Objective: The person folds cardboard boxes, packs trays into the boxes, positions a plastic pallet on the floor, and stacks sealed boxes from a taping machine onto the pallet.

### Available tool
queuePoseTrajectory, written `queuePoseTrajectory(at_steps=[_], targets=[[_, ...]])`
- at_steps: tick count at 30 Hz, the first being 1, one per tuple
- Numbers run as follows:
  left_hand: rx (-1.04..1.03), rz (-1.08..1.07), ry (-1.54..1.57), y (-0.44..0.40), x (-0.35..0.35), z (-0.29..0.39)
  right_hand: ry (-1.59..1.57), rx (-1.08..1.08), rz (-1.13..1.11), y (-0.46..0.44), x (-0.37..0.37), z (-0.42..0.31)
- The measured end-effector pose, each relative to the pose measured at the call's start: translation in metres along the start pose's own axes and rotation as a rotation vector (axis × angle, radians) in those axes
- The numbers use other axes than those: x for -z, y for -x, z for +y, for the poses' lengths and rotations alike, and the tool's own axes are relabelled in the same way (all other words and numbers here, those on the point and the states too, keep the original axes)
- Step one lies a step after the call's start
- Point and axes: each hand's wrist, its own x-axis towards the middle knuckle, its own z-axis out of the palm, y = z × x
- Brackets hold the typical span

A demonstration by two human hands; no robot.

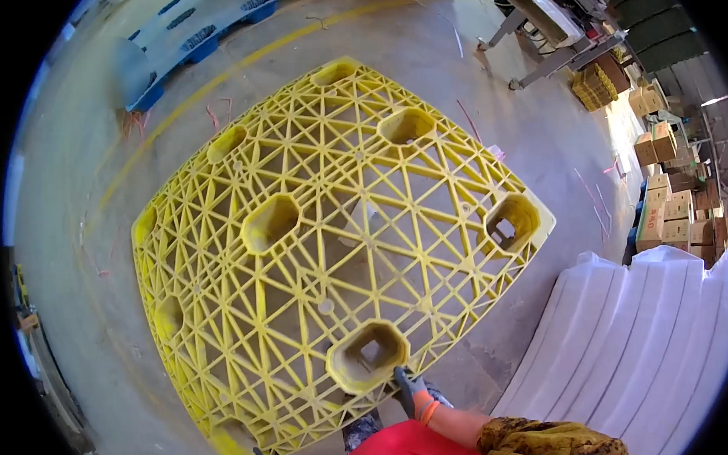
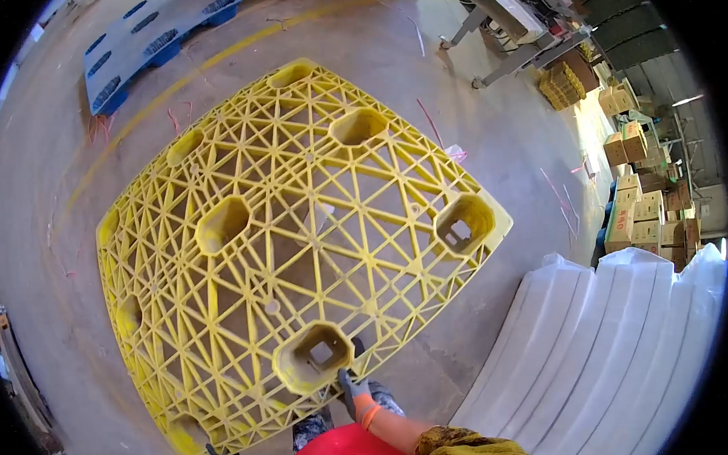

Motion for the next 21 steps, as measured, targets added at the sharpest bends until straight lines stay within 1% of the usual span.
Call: queuePoseTrajectory(at_steps=[1,2,3,4,6,7,8,10,12,13,14,15,17,19,20,21], targets=[[0.063,-0.015,0.121,0.002,-0.006,0.007,0.036,0.051,-0.056,-0.014,0.005,0.002],[0.147,-0.042,0.317,-0.001,-0.013,0.013,-0.028,-0.014,-0.068,-0.021,0.015,0.006],[0.219,-0.074,0.457,-0.004,-0.020,0.023,-0.031,-0.011,-0.082,-0.020,0.012,-0.002],[0.267,-0.102,0.544,-0.006,-0.024,0.028,-0.033,-0.016,-0.091,-0.017,0.010,-0.005],[0.319,-0.158,0.676,-0.014,-0.023,0.030,0.092,-0.023,-0.098,-0.016,0.004,-0.017],[0.345,-0.192,0.723,-0.017,-0.021,0.026,0.159,-0.033,-0.100,-0.012,0.004,-0.018],[0.361,-0.229,0.765,-0.019,-0.017,0.021,0.195,0.086,-0.133,-0.015,0.001,-0.017],[0.341,-0.298,0.767,-0.022,-0.011,0.007,0.258,0.096,-0.111,-0.008,-0.004,-0.027],[0.253,-0.395,0.703,-0.027,-0.013,-0.001,0.155,-0.028,-0.069,-0.022,0.009,-0.016],[0.465,-0.107,0.764,-0.021,-0.019,0.011,0.155,0.019,-0.097,-0.038,0.024,-0.004],[0.569,-0.017,0.846,-0.015,-0.028,0.025,0.075,-0.053,-0.069,-0.052,0.032,0.006],[0.224,-0.191,0.448,-0.022,-0.019,0.004,0.065,-0.053,-0.073,-0.047,0.030,0.002],[-0.003,-0.292,0.231,-0.021,-0.028,-0.021,0.048,-0.063,-0.081,-0.052,0.029,-0.003],[0.274,-0.162,0.516,0.000,-0.043,0.011,0.034,-0.105,-0.068,-0.054,0.034,0.003],[0.405,-0.085,0.647,0.009,-0.050,0.039,0.085,-0.134,-0.038,-0.056,0.035,0.004],[0.516,0.004,0.769,0.014,-0.054,0.068,0.112,-0.149,-0.067,-0.057,0.032,0.005]])
